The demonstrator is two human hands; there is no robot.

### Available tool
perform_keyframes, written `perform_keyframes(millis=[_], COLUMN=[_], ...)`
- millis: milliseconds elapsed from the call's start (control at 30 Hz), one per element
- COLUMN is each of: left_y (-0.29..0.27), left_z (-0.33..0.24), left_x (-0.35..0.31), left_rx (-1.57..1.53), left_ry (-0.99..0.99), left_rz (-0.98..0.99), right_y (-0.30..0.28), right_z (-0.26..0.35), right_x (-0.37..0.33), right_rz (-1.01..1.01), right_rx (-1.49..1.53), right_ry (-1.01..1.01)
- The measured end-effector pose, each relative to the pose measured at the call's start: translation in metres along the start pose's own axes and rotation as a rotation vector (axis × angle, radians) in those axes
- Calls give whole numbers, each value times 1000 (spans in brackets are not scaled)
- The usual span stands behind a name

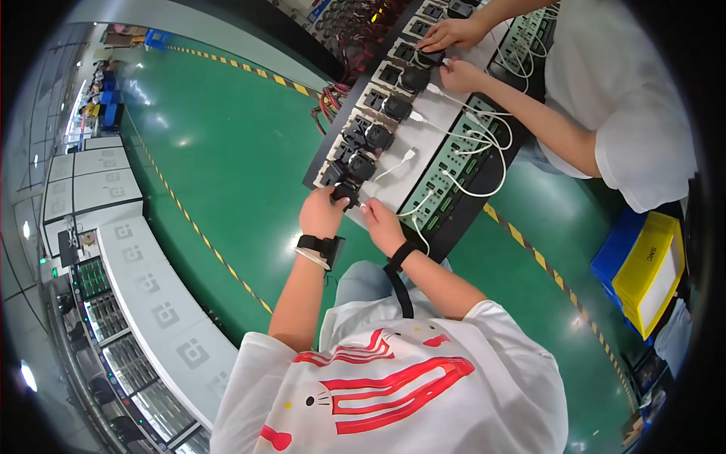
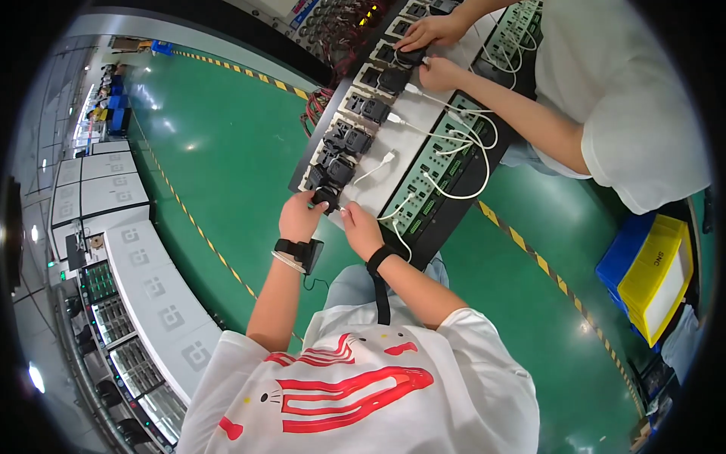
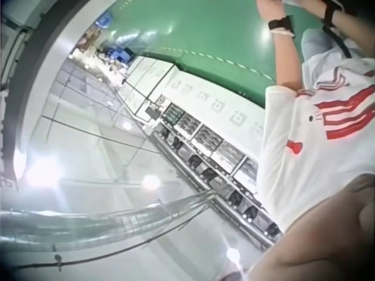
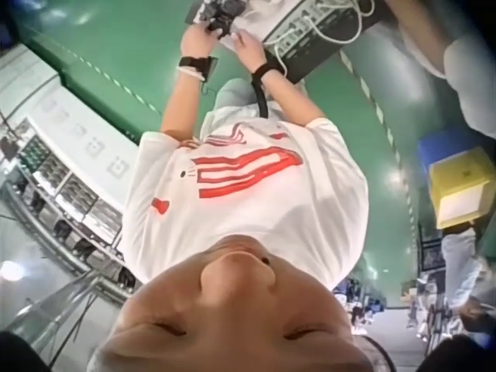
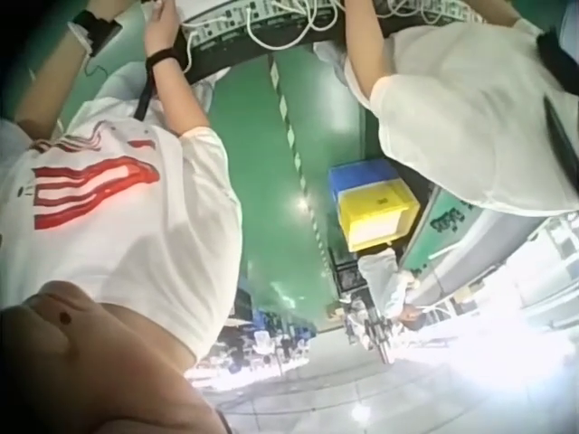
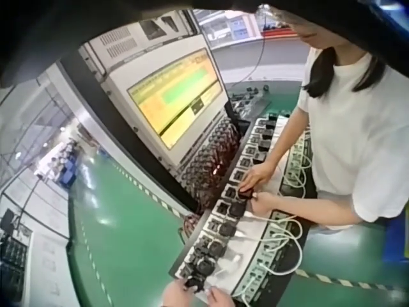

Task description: The person removes chargers from a power strip, unplugs the USB cables, and places the chargers on a conveyor belt before plugging a new set of chargers into the strip and cables.

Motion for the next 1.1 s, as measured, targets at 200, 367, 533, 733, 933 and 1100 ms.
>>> perform_keyframes(millis=[200,367,533,733,933,1100], left_y=[1,3,7,8,6,4], left_z=[-12,-14,-19,-19,-24,-12], left_x=[-3,0,5,10,11,23], left_rx=[108,192,242,149,175,107], left_ry=[37,17,151,234,218,296], left_rz=[24,105,130,132,133,233], right_y=[-1,3,3,9,6,-27], right_z=[-1,1,0,5,6,63], right_x=[0,0,2,4,6,4], right_rz=[-16,-3,-1,-82,-125,143], right_rx=[9,-42,-4,-48,-119,-383], right_ry=[16,48,33,30,61,-78])
Point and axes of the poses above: each hand's wrist, its own x-axis towards the middle knuckle, its own y-axis out of the palm, z = x × y, the point moved 10 cm from there along x, towards the middle knuckle, and after that the axes turned 3 degrees about z, right-handed, at the moved point
